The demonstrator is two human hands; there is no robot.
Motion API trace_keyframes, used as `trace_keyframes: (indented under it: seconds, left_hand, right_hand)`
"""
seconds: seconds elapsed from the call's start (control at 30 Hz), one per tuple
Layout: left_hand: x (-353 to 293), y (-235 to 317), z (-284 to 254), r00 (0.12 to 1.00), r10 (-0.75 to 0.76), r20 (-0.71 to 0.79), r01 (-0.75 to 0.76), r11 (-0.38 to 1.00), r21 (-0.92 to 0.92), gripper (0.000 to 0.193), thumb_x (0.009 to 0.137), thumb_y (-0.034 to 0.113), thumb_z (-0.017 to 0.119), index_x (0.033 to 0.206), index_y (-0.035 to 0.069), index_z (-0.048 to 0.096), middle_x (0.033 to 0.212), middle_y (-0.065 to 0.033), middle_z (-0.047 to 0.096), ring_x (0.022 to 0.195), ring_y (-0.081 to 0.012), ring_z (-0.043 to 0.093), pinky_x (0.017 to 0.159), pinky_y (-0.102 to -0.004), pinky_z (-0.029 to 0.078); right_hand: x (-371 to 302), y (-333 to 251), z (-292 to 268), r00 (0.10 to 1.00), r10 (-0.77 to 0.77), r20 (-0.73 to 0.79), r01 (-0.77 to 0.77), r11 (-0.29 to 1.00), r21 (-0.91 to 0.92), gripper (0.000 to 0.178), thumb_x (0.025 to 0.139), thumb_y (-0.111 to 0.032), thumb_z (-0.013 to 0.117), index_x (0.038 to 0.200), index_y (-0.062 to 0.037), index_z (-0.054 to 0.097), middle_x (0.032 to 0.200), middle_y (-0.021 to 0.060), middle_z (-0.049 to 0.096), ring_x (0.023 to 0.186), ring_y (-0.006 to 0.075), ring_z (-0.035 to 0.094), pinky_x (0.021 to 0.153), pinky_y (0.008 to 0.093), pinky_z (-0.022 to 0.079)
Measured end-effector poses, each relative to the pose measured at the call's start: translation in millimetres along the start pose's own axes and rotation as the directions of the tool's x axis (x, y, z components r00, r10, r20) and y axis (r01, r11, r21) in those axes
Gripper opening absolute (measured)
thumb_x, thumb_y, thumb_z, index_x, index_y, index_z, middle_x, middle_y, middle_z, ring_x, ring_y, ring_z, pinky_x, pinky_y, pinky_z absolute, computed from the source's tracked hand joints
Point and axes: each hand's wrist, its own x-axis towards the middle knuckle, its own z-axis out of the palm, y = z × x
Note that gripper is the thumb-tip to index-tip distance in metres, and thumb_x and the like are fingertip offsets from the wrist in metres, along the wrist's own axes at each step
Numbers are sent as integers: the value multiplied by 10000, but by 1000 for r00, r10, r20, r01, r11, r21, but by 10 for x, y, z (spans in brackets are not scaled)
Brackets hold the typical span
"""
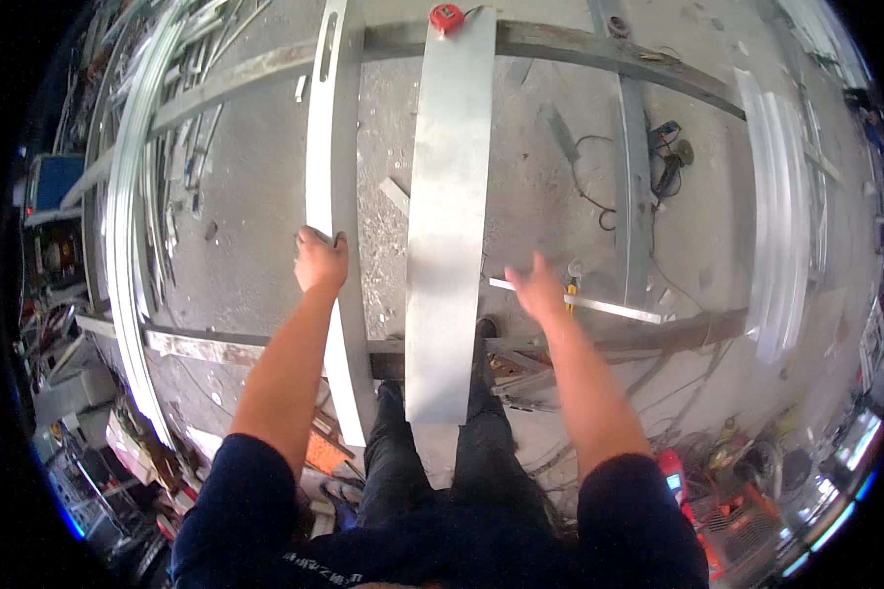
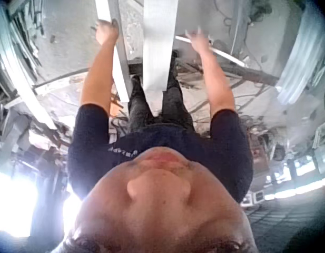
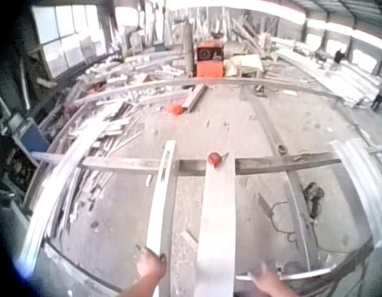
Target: The person walks through a cluttered workshop, picks up a long aluminum profile, and sits on a stool. They then fit a metal locking mechanism into the profile and use a pencil to mark positions along the profile.
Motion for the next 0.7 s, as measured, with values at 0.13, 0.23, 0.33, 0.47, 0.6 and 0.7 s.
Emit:
trace_keyframes:
  seconds: [0.13,0.23,0.33,0.47,0.6,0.7]
  left_hand:
    - [42,127,-17,999,-42,25,41,999,29,501,850,392,668,1056,15,410,1102,-218,564,928,-446,638,771,-529,529]
    - [45,56,1,997,-77,27,76,996,41,530,842,386,677,1097,4,412,1107,-210,557,918,-442,637,746,-527,527]
    - [77,57,34,995,-92,42,90,995,46,573,836,386,683,1157,-2,409,1106,-210,560,904,-442,638,741,-518,531]
    - [106,2,96,998,-55,37,54,998,32,623,823,383,696,1213,-8,406,1094,-212,577,843,-439,647,702,-514,534]
    - [69,-53,82,996,-76,39,74,996,43,657,809,376,713,1230,-29,411,1080,-214,576,822,-437,650,674,-505,538]
    - [40,-70,84,1000,-6,-6,7,999,35,677,802,374,721,1237,-35,402,1090,-222,570,818,-434,654,656,-499,541]
  right_hand:
    - [1433,-729,-137,943,-267,-199,274,962,9,924,819,-417,741,1490,-16,247,1482,301,331,1355,427,380,1083,467,382]
    - [2153,-1716,-342,865,-405,-295,400,913,-78,1002,770,-397,790,1502,-44,205,1476,285,316,1324,419,405,1089,447,383]
    - [2891,-2410,-534,762,-495,-417,413,868,-275,970,769,-407,787,1516,-148,226,1460,258,338,1302,439,413,1075,487,383]
    - [3741,-3005,-705,684,-592,-427,315,767,-559,827,810,-470,712,1499,-263,305,1452,232,357,1286,455,418,1054,531,388]
    - [4136,-3473,-624,805,-505,-310,268,777,-569,709,860,-528,619,1480,-311,352,1455,221,365,1263,455,440,1044,512,409]
    - [4063,-3522,-630,854,-444,-270,229,788,-571,737,838,-463,677,1473,-258,365,1421,229,392,1268,438,436,1034,537,405]
